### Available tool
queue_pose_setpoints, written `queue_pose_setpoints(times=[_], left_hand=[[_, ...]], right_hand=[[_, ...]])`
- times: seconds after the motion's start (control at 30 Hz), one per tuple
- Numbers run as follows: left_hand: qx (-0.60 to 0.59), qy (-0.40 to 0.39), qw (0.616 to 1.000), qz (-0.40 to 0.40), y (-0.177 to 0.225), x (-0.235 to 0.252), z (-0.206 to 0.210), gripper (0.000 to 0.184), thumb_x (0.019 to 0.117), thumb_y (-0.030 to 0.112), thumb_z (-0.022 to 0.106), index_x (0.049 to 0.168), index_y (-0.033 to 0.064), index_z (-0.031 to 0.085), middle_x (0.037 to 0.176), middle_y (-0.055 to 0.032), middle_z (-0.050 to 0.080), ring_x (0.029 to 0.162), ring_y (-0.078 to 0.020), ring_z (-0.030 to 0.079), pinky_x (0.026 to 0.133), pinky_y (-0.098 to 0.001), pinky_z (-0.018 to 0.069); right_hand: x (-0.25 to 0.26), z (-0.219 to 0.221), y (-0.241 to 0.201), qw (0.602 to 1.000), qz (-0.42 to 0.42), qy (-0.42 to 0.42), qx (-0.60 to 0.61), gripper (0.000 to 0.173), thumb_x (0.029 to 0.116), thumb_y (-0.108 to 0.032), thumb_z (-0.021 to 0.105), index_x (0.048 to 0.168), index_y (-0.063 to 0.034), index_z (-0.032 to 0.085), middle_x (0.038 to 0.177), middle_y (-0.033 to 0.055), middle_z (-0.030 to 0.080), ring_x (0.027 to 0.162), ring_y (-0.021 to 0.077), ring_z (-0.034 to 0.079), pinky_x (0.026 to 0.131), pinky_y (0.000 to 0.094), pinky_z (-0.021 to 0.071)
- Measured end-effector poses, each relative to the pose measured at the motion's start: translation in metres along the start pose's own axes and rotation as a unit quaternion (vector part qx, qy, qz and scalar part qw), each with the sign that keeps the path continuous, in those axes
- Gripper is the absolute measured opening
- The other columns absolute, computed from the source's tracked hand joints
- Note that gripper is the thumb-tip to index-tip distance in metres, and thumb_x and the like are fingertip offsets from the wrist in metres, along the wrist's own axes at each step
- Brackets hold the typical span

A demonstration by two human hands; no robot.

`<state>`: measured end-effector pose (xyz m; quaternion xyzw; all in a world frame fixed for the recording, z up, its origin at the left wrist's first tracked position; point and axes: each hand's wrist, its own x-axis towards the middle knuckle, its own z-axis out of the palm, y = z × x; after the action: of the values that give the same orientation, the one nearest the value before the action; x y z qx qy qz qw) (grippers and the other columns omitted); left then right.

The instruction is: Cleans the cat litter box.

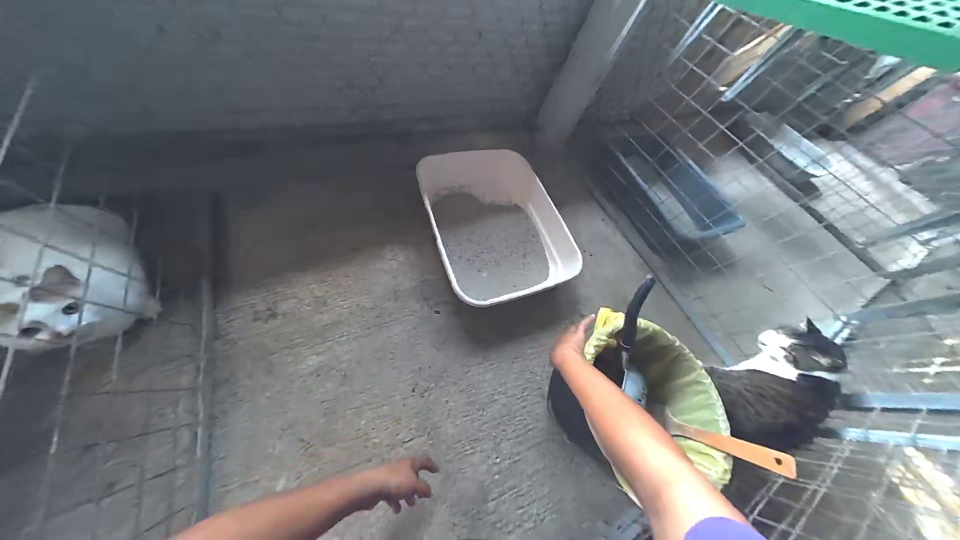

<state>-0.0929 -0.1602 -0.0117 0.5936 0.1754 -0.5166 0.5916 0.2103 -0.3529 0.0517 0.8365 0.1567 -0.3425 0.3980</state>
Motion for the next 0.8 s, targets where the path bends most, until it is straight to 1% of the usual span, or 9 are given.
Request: queue_pose_setpoints(times=[0.07, 0.13, 0.2, 0.27, 0.37, 0.47, 0.57, 0.7, 0.8], left_hand=[[-0.001, 0.015, 1.0, 0.0, -0.005, -0.002, -0.008, 0.051, 0.1068, 0.016, 0.052, 0.156, 0.008, 0.04, 0.143, -0.028, 0.053, 0.121, -0.0403, 0.057, 0.101, -0.0564, 0.0437], [-0.031, 0.051, 0.998, 0.011, -0.005, -0.007, -0.014, 0.053, 0.1074, 0.017, 0.052, 0.157, 0.0088, 0.037, 0.142, -0.0286, 0.054, 0.122, -0.0412, 0.057, 0.101, -0.0565, 0.044], [-0.081, 0.092, 0.992, 0.028, -0.004, -0.016, -0.013, 0.062, 0.107, 0.017, 0.053, 0.162, 0.0118, 0.026, 0.14, -0.0302, 0.054, 0.122, -0.0421, 0.057, 0.1, -0.0562, 0.0455], [-0.142, 0.126, 0.981, 0.03, -0.011, -0.028, -0.007, 0.065, 0.1061, 0.016, 0.054, 0.163, 0.0133, 0.023, 0.137, -0.0304, 0.055, 0.12, -0.042, 0.059, 0.098, -0.0562, 0.0477], [-0.287, 0.181, 0.941, 0.008, -0.023, -0.041, 0.014, 0.051, 0.1086, 0.015, 0.049, 0.157, 0.0094, 0.036, 0.142, -0.027, 0.055, 0.123, -0.0379, 0.059, 0.1, -0.0521, 0.0475], [-0.419, 0.265, 0.868, -0.001, -0.031, -0.034, 0.044, 0.041, 0.1091, 0.012, 0.046, 0.15, 0.0043, 0.045, 0.136, -0.0253, 0.058, 0.116, -0.0334, 0.061, 0.094, -0.0474, 0.0493], [-0.419, 0.238, 0.876, -0.012, -0.036, -0.043, 0.079, 0.039, 0.1087, 0.012, 0.047, 0.147, 0.0051, 0.048, 0.134, -0.0237, 0.059, 0.112, -0.0312, 0.062, 0.092, -0.0457, 0.0501], [-0.303, 0.263, 0.916, 0.008, -0.047, -0.071, 0.117, 0.04, 0.1056, 0.012, 0.055, 0.145, 0.0028, 0.053, 0.133, -0.0241, 0.061, 0.12, -0.0354, 0.061, 0.101, -0.0518, 0.0489], [-0.167, 0.248, 0.954, 0.027, -0.033, -0.142, 0.136, 0.047, 0.1021, 0.015, 0.061, 0.146, 0.0001, 0.052, 0.144, -0.0284, 0.053, 0.131, -0.0416, 0.055, 0.112, -0.0545, 0.0425]], right_hand=[[-0.016, -0.016, -0.001, 0.998, -0.056, 0.038, -0.021, 0.063, 0.1001, -0.044, 0.061, 0.131, 0.011, 0.062, 0.145, 0.0312, 0.053, 0.145, 0.0503, 0.037, 0.116, 0.0767, 0.0117], [-0.04, -0.032, 0.003, 0.995, -0.084, 0.049, -0.002, 0.073, 0.0896, -0.053, 0.072, 0.124, 0.0113, 0.065, 0.139, 0.0306, 0.058, 0.143, 0.0502, 0.04, 0.113, 0.0777, 0.0167], [-0.069, -0.056, 0.024, 0.994, -0.095, 0.05, 0.032, 0.073, 0.0827, -0.047, 0.081, 0.125, 0.0104, 0.065, 0.145, 0.0305, 0.053, 0.144, 0.0491, 0.037, 0.112, 0.0755, 0.0246], [-0.092, -0.078, 0.053, 0.99, -0.088, 0.041, 0.098, 0.061, 0.0806, -0.029, 0.085, 0.124, 0.0087, 0.066, 0.153, 0.0294, 0.044, 0.143, 0.0491, 0.04, 0.106, 0.0722, 0.0382], [-0.101, -0.094, 0.101, 0.982, -0.06, 0.021, 0.176, 0.052, 0.0872, -0.014, 0.077, 0.133, 0.0044, 0.061, 0.152, 0.0316, 0.042, 0.129, 0.0509, 0.054, 0.1, 0.0665, 0.0487], [-0.092, -0.074, 0.126, 0.962, -0.051, -0.018, 0.266, 0.038, 0.095, -0.01, 0.068, 0.131, 0.0004, 0.062, 0.131, 0.0285, 0.062, 0.117, 0.0427, 0.064, 0.098, 0.0595, 0.0512], [-0.109, -0.029, 0.101, 0.89, -0.069, 0.019, 0.451, 0.033, 0.11, -0.019, 0.048, 0.133, 0.001, 0.06, 0.124, 0.025, 0.066, 0.099, 0.0343, 0.072, 0.086, 0.0495, 0.0594], [-0.146, 0.004, 0.024, 0.928, -0.216, 0.148, 0.264, 0.051, 0.0996, -0.036, 0.062, 0.137, -0.0017, 0.062, 0.145, 0.0255, 0.055, 0.138, 0.0424, 0.05, 0.111, 0.061, 0.0387], [-0.093, 0.007, 0.019, 0.957, -0.233, 0.093, 0.144, 0.079, 0.096, -0.044, 0.068, 0.155, 0.002, 0.042, 0.166, 0.0301, 0.024, 0.156, 0.0502, 0.012, 0.117, 0.0803, 0.0064]])
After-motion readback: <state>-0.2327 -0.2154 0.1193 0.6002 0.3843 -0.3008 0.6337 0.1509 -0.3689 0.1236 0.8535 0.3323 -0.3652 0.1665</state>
